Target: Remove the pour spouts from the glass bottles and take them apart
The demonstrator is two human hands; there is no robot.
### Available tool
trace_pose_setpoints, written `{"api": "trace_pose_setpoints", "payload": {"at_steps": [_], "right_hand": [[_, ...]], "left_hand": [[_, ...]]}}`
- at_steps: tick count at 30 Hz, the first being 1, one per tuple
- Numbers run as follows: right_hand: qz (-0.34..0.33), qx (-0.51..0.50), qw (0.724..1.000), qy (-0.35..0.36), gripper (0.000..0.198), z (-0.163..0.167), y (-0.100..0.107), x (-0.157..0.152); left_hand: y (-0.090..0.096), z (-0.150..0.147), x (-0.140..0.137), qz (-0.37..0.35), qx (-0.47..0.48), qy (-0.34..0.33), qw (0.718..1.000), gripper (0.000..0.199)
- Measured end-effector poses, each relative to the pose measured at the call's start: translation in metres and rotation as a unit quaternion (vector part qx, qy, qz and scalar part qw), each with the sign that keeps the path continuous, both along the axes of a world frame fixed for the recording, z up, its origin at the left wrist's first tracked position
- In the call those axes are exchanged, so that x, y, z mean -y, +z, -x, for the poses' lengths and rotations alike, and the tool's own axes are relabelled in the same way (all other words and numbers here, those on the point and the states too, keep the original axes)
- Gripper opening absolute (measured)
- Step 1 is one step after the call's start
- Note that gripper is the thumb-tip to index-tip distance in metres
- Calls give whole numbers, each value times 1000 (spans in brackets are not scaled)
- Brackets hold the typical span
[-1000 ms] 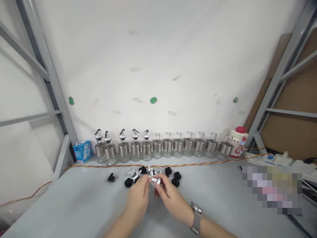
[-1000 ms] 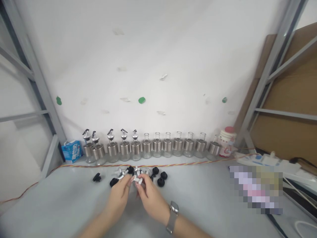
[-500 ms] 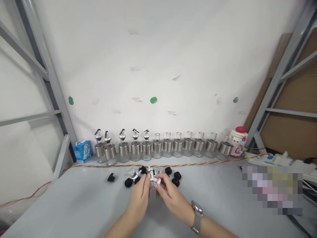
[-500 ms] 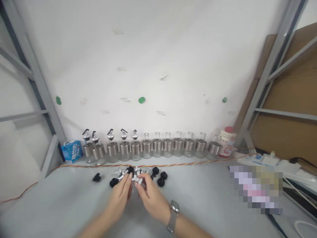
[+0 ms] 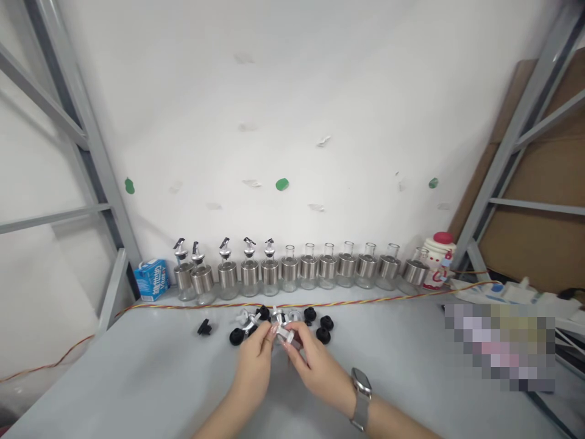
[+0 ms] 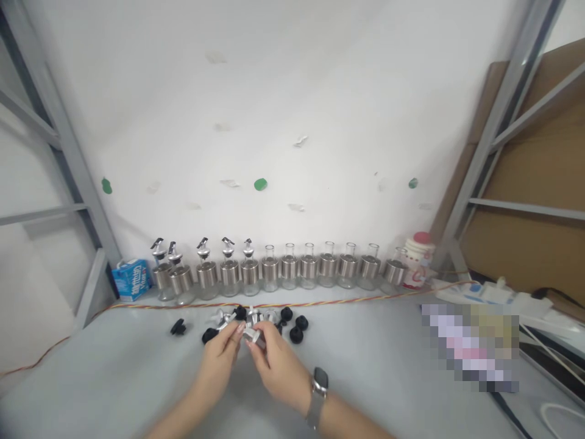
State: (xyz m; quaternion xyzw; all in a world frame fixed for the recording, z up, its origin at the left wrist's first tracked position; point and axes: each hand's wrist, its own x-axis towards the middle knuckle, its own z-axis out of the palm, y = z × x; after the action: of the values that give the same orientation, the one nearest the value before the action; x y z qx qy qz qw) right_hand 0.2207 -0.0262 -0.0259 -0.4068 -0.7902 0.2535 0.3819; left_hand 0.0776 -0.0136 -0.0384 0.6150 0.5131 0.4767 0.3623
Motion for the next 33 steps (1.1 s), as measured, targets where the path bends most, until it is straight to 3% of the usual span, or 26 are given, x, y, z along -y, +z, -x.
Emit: {"api": "trace_pose_setpoints", "payload": {"at_steps": [5,11,16,20,23,27,28,31,33], "right_hand": [[-133,118,984,15,27,-8,1,-6],[-237,151,960,-7,25,-15,0,-20],[-152,131,975,-93,27,-30,2,-34],[-116,199,969,-87,29,-41,-2,-42],[-119,190,969,-100,29,-42,1,-42],[-122,119,975,-141,14,-26,35,-18],[-113,85,981,-129,22,-20,48,-6],[-120,21,991,-46,27,-6,87,36],[-125,5,992,34,22,-2,100,59]], "left_hand": [[0,-6,-2,95,110,-42,989,42],[16,3,-7,129,33,-52,990,47],[19,14,-9,86,-147,36,985,43],[16,17,-6,45,-335,78,938,25],[14,17,-7,43,-404,77,910,25],[11,19,-10,31,-443,78,893,27],[11,19,-9,25,-446,77,891,27],[11,19,-7,7,-445,73,893,25],[11,19,-6,-3,-439,73,895,26]]}}
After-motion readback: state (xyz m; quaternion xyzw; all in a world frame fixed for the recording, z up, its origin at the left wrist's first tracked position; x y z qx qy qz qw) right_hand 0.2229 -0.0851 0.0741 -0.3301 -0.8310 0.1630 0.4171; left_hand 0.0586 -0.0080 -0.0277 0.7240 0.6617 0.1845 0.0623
